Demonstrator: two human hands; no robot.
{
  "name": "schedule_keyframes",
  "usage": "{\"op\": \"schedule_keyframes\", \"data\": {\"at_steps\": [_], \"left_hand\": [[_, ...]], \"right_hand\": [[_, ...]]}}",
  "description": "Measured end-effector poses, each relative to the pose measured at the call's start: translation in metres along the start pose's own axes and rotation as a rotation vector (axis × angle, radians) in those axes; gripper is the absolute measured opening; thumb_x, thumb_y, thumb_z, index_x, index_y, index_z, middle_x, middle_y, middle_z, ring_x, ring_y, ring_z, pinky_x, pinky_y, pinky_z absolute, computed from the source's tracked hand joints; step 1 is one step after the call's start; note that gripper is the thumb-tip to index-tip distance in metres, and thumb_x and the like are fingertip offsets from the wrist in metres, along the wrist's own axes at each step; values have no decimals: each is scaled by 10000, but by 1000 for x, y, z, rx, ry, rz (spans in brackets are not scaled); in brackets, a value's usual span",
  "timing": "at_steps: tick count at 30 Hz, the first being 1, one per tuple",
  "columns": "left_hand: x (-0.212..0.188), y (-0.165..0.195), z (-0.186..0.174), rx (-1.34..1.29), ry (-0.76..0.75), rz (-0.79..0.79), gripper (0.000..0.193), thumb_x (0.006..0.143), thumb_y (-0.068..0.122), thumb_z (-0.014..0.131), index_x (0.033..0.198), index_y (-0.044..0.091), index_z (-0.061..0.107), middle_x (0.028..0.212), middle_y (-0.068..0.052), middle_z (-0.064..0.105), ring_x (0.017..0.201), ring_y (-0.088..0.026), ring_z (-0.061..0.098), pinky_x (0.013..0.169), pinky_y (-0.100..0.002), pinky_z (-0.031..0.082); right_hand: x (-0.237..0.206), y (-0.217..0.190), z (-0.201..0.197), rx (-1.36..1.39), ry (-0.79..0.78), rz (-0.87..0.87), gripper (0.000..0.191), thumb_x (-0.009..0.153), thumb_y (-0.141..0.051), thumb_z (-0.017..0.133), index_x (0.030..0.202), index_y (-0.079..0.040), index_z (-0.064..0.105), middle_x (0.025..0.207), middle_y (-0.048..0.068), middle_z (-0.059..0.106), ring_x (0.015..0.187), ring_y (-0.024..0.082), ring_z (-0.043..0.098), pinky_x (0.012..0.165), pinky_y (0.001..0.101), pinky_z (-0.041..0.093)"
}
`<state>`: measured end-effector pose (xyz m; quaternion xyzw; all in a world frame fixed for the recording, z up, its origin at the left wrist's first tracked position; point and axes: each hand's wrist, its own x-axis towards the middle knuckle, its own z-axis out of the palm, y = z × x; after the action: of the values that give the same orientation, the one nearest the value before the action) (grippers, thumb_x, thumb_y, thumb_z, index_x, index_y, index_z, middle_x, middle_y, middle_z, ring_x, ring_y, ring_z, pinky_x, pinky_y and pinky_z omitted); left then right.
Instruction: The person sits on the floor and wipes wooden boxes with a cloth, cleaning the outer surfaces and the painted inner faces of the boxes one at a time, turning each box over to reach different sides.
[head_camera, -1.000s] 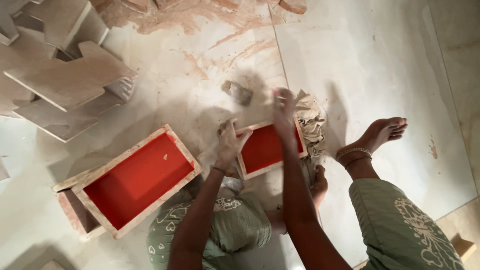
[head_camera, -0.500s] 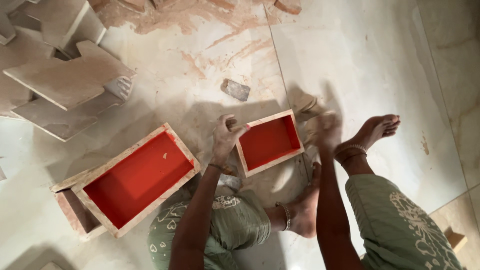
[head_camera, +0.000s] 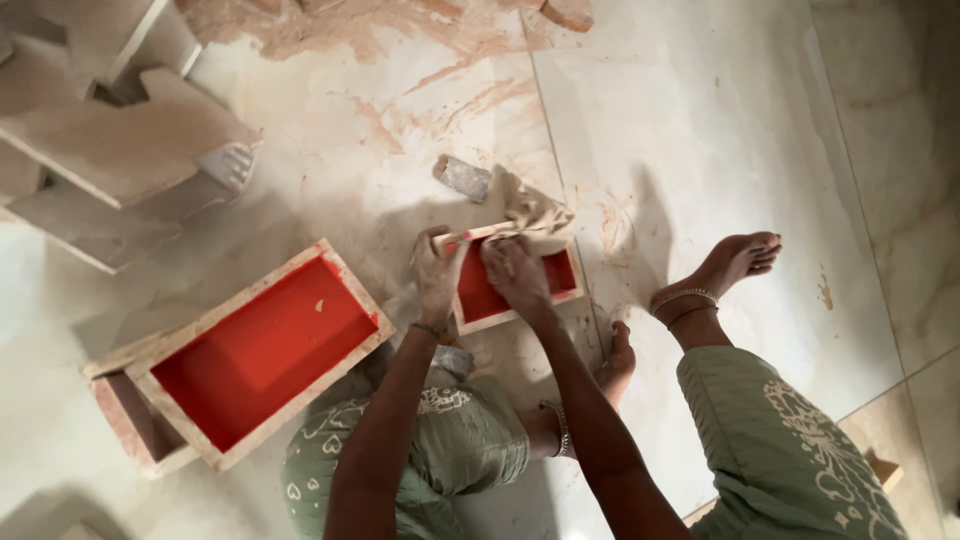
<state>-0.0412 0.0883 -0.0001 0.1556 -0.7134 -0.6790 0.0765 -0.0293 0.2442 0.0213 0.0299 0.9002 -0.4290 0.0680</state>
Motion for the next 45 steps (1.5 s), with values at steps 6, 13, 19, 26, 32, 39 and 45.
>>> {"op": "schedule_keyframes", "data": {"at_steps": [6, 13, 19, 26, 32, 39, 45], "left_hand": [[0, -4, 6, -10, 59, -63, 374, 857, 231, 799, 1165, 56, 679, 1140, -150, 710, 1027, -281, 696, 896, -399, 543], [-2, -9, 8, -236, 61, 18, 282, 844, 140, 771, 1098, 32, 714, 991, -129, 757, 892, -254, 723, 819, -365, 581], [-8, -2, 8, -65, 99, 146, 265, 857, 179, 820, 1072, 31, 768, 1025, -132, 771, 917, -236, 733, 843, -365, 573], [-2, 7, 6, -102, 101, -69, 354, 836, 196, 858, 1119, 21, 736, 1066, -117, 727, 954, -234, 703, 866, -368, 574], [-7, 3, 18, -460, 18, -72, 879, 792, 98, 890, 1487, -1, 361, 1397, -146, 511, 1289, -234, 533, 1070, -358, 500], [-17, 9, 24, -662, -359, -31, 854, 799, 121, 858, 1475, 27, 344, 1411, -159, 503, 1279, -195, 542, 1050, -337, 503], [-25, 10, 21, -480, -43, -9, 507, 866, 169, 796, 1237, -22, 508, 1066, -144, 720, 915, -179, 706, 765, -326, 601]], "right_hand": [[-2, -5, 29, 663, -295, 159, 321, 949, -43, 565, 1264, -80, 615, 1208, 136, 598, 976, 220, 638, 798, 366, 586], [-7, 13, -15, -379, -547, -514, 204, 955, -95, 653, 1145, -40, 700, 1225, 159, 655, 1158, 292, 640, 955, 431, 558], [14, 21, -46, 151, -599, -130, 273, 984, -113, 686, 1246, -38, 676, 1216, 180, 713, 1085, 357, 672, 874, 434, 582], [50, -21, -77, -1380, 42, -569, 547, 924, -118, 675, 1460, -104, 566, 1360, 190, 576, 1188, 381, 588, 832, 433, 595], [49, -6, -79, -875, -81, -295, 597, 794, -373, 802, 1264, -62, 606, 1388, 249, 495, 1209, 461, 483, 1013, 578, 417], [34, 46, -53, -605, 212, -331, 384, 884, -270, 744, 1185, -55, 641, 1348, 255, 520, 1208, 461, 512, 1013, 566, 432], [-5, 23, 4, -244, 59, -223, 205, 987, -224, 665, 1126, -73, 663, 1105, 162, 627, 1069, 352, 615, 949, 481, 490]]}}
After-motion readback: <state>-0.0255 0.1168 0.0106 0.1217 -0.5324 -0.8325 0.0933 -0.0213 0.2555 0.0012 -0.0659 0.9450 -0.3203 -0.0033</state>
